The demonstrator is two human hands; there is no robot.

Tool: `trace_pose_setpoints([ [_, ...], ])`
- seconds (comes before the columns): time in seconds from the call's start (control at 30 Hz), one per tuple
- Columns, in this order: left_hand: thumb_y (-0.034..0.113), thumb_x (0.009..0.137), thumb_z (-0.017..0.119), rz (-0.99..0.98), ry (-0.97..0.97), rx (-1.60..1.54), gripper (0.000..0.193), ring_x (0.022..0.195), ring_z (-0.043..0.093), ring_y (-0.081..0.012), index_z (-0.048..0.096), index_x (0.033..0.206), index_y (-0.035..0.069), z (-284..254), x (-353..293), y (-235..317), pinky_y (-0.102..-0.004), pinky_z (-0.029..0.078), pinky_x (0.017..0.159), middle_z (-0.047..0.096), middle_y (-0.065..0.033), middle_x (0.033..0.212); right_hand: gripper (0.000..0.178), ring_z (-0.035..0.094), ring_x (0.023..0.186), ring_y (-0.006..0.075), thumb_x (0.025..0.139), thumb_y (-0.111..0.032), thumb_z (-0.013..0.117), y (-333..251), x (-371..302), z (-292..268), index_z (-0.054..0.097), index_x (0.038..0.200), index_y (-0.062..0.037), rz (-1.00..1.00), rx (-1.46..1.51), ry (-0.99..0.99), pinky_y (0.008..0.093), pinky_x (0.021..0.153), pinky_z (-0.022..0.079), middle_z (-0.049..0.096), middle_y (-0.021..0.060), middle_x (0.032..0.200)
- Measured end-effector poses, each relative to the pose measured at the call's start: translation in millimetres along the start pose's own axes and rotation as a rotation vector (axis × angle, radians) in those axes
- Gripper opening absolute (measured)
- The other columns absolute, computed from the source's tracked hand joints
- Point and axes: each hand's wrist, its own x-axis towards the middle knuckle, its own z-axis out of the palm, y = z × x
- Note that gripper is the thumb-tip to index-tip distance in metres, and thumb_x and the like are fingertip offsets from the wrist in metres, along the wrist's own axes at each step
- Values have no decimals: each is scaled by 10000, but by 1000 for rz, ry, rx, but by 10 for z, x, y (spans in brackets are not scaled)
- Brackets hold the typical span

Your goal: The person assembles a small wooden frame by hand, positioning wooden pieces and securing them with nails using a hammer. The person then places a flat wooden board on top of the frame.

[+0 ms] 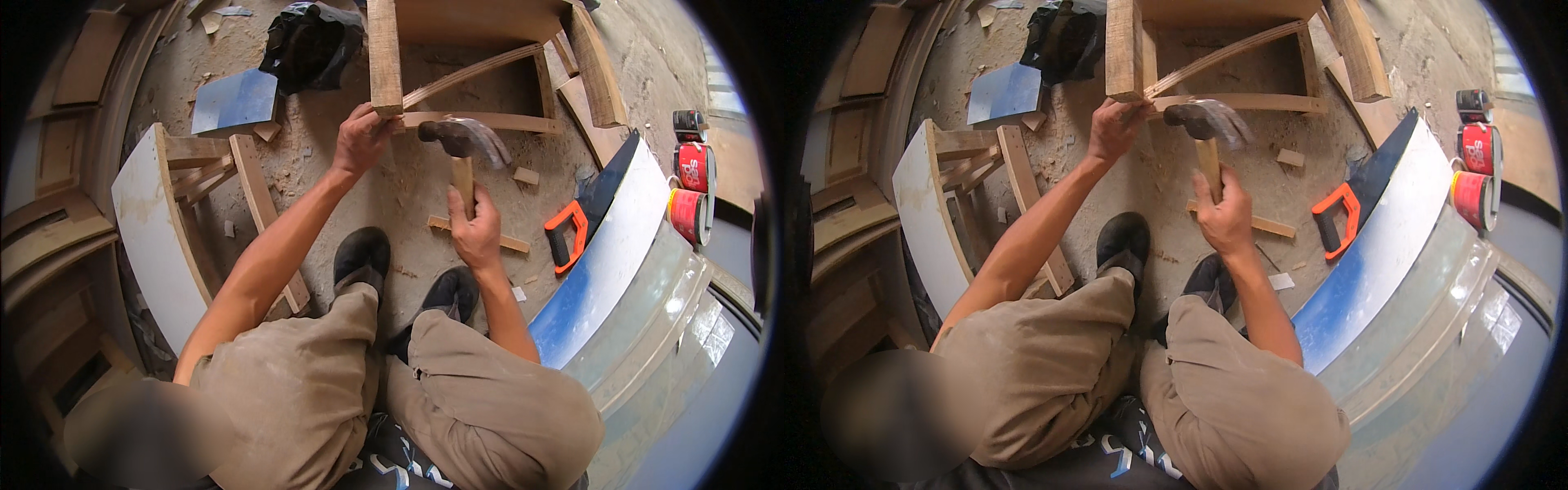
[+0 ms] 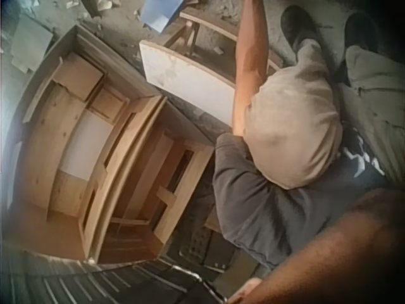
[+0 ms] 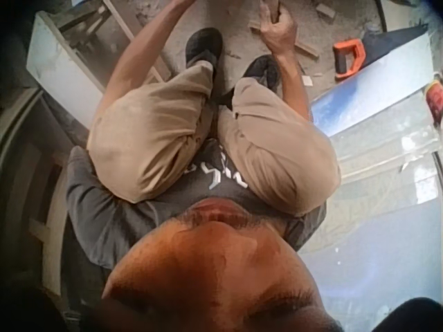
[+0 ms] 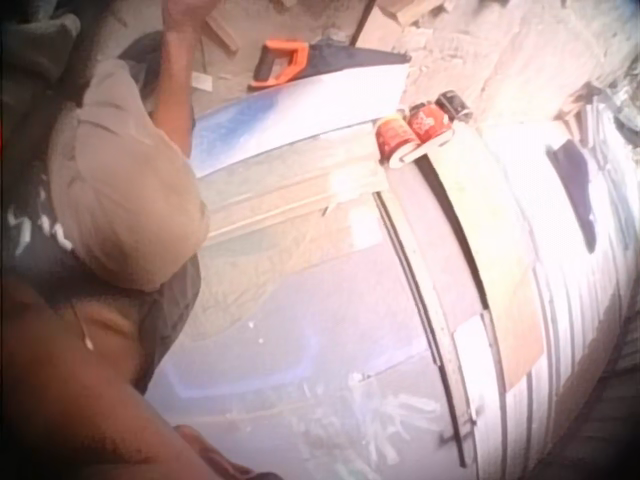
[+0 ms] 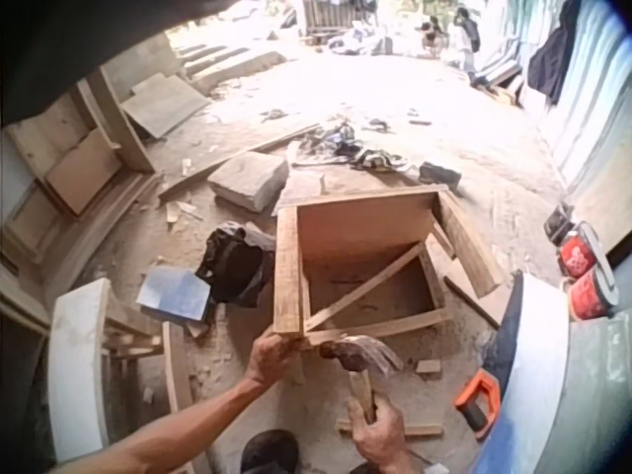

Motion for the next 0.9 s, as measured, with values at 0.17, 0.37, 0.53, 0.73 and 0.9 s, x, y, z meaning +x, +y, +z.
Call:
trace_pose_setpoints([
  [0.17,107,837,766,5,16,15,138,848,689,-231,773,968,65,4,3,-13,-340,546,764,748,-103,938,363,697,829,298,947,-302,669,-20,316,218,614,1136,3,-132,-31,139,385,745,517,691,212,919],
  [0.37,147,840,772,-4,36,17,153,838,692,-232,774,964,58,39,6,-37,-342,542,745,750,-102,913,383,706,943,367,937,-336,676,-11,869,318,619,1168,-36,-229,45,242,409,786,529,710,210,1011],
  [0.53,57,828,747,-51,-4,-6,168,937,693,-270,736,995,52,17,1,24,-359,554,804,722,-100,988,397,696,979,391,942,-351,652,104,971,426,615,1193,-46,-236,105,214,430,801,533,708,221,1047],
  [0.73,55,864,735,-194,11,-245,138,827,658,-143,748,995,15,-19,-23,-68,-275,517,748,733,-62,939,370,689,1048,294,941,-243,639,159,945,461,571,1208,4,-228,107,207,373,885,521,713,159,1134],
  [0.9,9,895,687,-339,168,-393,146,823,618,-91,719,1036,-15,24,-90,-272,-240,493,741,710,-29,930,356,687,1091,230,941,-203,638,163,929,458,550,1194,33,-201,111,185,337,927,515,713,123,1197],
])
